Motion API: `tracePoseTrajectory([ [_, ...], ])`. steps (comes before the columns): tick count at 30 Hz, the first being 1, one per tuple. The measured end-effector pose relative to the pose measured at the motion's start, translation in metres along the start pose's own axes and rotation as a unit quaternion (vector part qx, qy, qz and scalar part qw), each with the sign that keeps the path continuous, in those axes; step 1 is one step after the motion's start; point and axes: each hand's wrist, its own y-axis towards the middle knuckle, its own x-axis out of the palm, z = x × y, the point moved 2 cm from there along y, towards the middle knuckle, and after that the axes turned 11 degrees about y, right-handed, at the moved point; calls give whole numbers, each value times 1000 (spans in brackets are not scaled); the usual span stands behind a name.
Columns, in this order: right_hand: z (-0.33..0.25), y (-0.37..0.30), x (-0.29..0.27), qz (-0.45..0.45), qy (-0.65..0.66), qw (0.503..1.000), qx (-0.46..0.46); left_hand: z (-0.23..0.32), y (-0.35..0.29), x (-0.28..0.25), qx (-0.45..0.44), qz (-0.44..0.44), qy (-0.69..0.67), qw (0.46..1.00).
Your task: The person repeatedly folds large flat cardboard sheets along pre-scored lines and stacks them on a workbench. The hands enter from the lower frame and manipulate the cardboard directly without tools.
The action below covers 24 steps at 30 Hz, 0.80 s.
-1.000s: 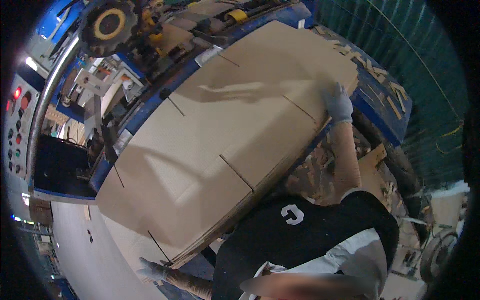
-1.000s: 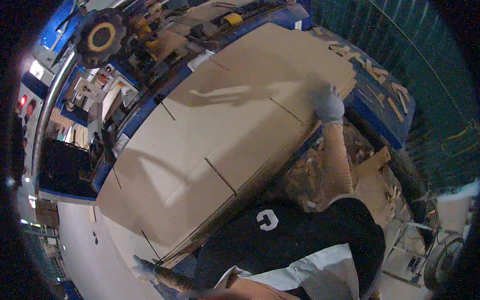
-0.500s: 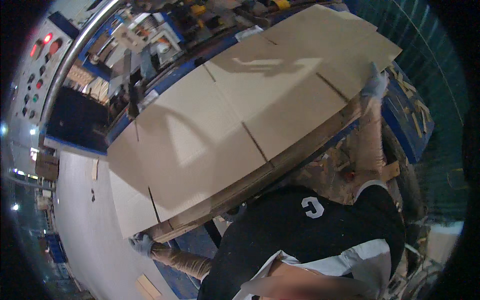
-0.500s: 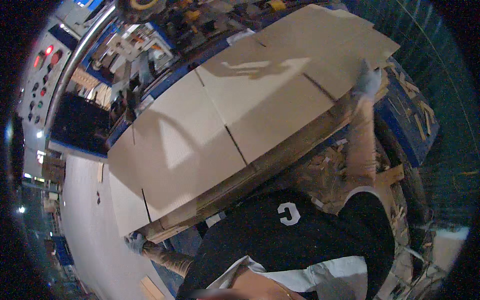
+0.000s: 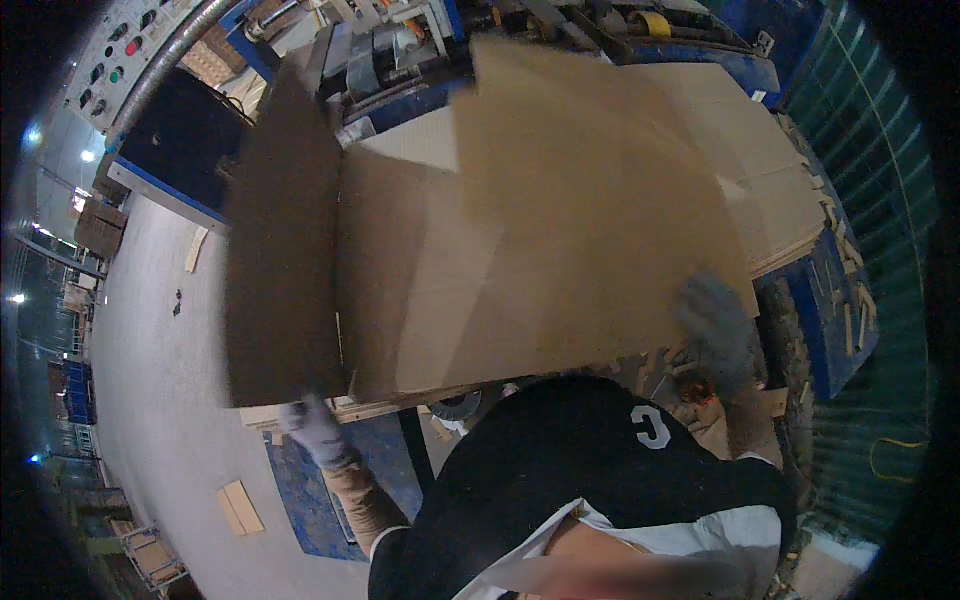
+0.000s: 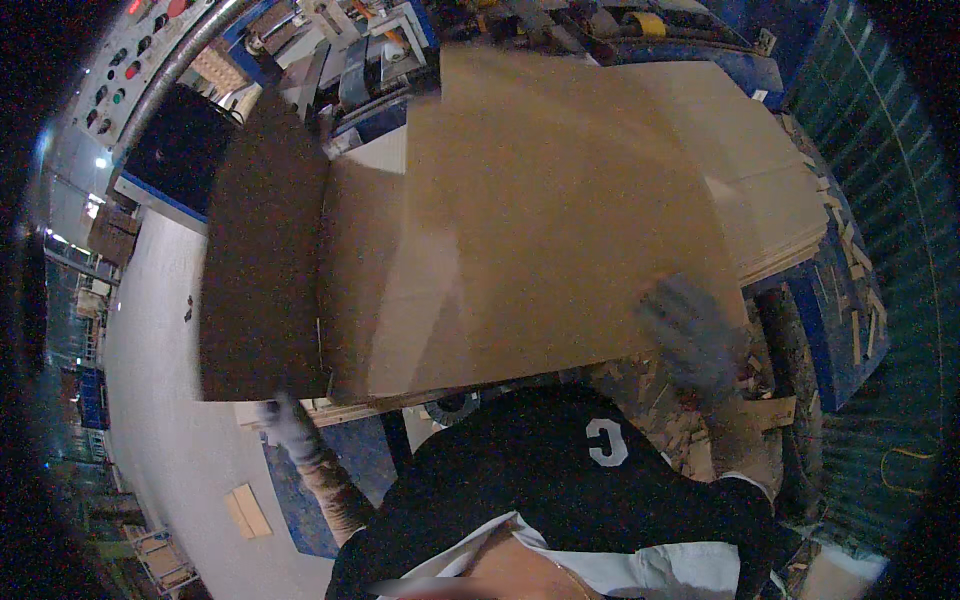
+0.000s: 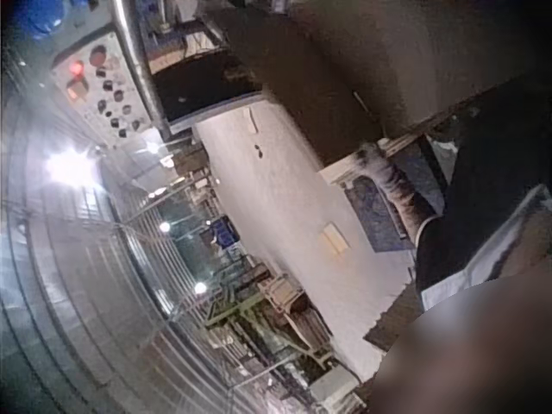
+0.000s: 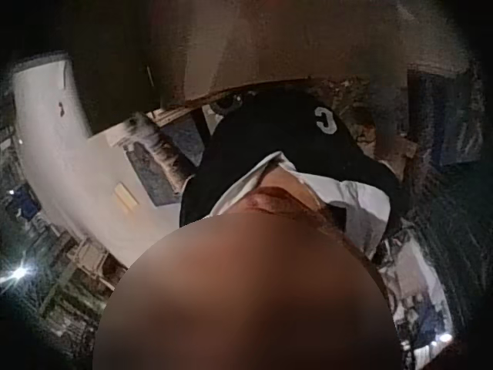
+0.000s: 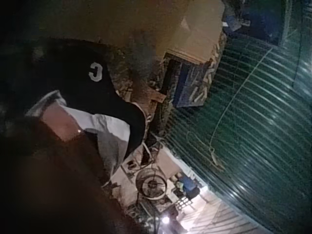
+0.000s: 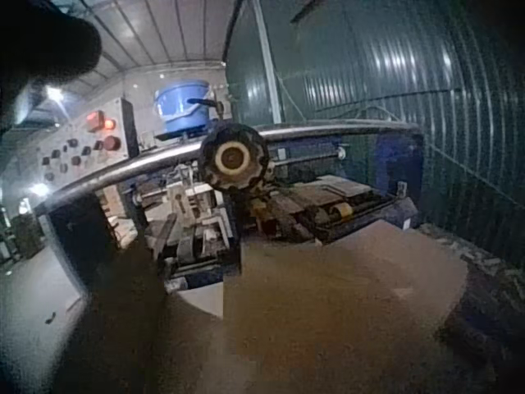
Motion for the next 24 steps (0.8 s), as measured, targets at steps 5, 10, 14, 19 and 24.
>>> tracePoseTrajectory([
  [5, 8, 16, 21, -159, -35, 987, -2, 74, -32, 68, 445, -311, 250, 802],
  [10, 29, 31, 24, -162, -23, 984, -77, 81, -25, 86, 472, -351, 312, 746],
  [14, 68, 48, 37, -194, -17, 980, -42, 70, -7, 93, 491, -321, 338, 736],
  [19, 109, 101, 40, -173, -70, 982, 0, 55, 41, 117, 492, -251, 308, 774],
  [24, 151, 156, 58, -141, -4, 988, 64, 46, 114, 188, 521, -164, 272, 792],
])
